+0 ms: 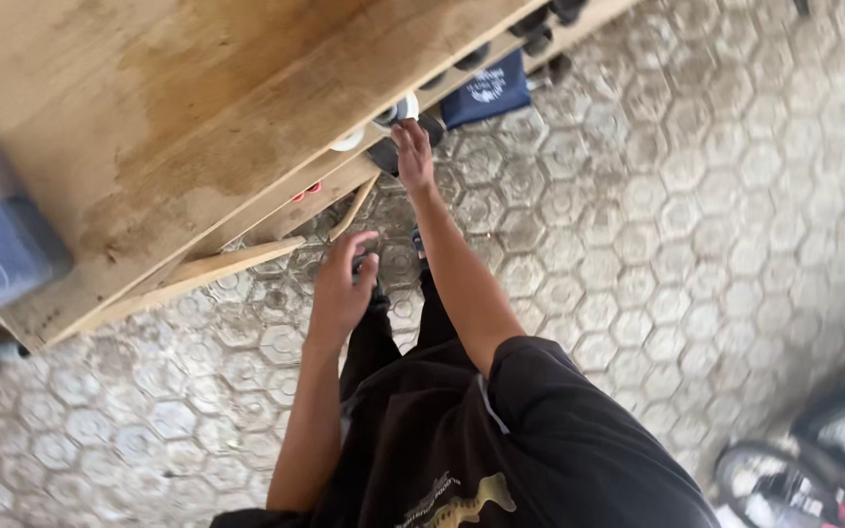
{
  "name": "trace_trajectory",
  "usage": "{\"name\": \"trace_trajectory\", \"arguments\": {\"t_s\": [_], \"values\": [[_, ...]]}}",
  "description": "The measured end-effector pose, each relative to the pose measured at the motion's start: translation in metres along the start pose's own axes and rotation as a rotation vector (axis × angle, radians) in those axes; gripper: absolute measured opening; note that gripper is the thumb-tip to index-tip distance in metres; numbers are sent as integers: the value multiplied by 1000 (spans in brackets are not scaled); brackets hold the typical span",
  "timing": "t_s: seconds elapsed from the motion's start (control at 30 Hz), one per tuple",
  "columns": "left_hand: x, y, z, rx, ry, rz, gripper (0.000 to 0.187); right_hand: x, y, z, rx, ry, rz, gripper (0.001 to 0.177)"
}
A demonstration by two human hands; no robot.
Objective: The person repeatedly picks up individual shoes and sandals from a wooden shoe rack, briefly holds them, and places them on the tiled floor in a line. This is done one at a time for multiple pairs of footwear.
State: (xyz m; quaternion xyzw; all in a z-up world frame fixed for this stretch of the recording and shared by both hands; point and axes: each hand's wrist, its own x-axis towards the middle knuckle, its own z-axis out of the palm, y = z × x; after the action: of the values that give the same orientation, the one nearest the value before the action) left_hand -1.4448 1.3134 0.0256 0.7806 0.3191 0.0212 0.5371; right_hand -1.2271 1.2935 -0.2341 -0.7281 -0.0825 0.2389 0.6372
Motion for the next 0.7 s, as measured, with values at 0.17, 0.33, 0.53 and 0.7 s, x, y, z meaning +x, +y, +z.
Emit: {"name": "trace_trajectory", "arguments": {"t_s": [0.17, 0.33, 0.53, 0.7], "values": [[11, -36, -3, 133, -113, 47, 32, -80, 0, -33, 330, 65, 158, 33], [39, -54, 30, -13, -124, 54, 45, -164, -17, -49, 546, 75, 156, 29], [62, -35, 78, 140, -79, 130, 67, -251, -55, -61, 189, 121, 21, 19], [66, -20, 114, 240, -233, 190, 61, -290, -87, -96, -247, 327, -114, 16]]}}
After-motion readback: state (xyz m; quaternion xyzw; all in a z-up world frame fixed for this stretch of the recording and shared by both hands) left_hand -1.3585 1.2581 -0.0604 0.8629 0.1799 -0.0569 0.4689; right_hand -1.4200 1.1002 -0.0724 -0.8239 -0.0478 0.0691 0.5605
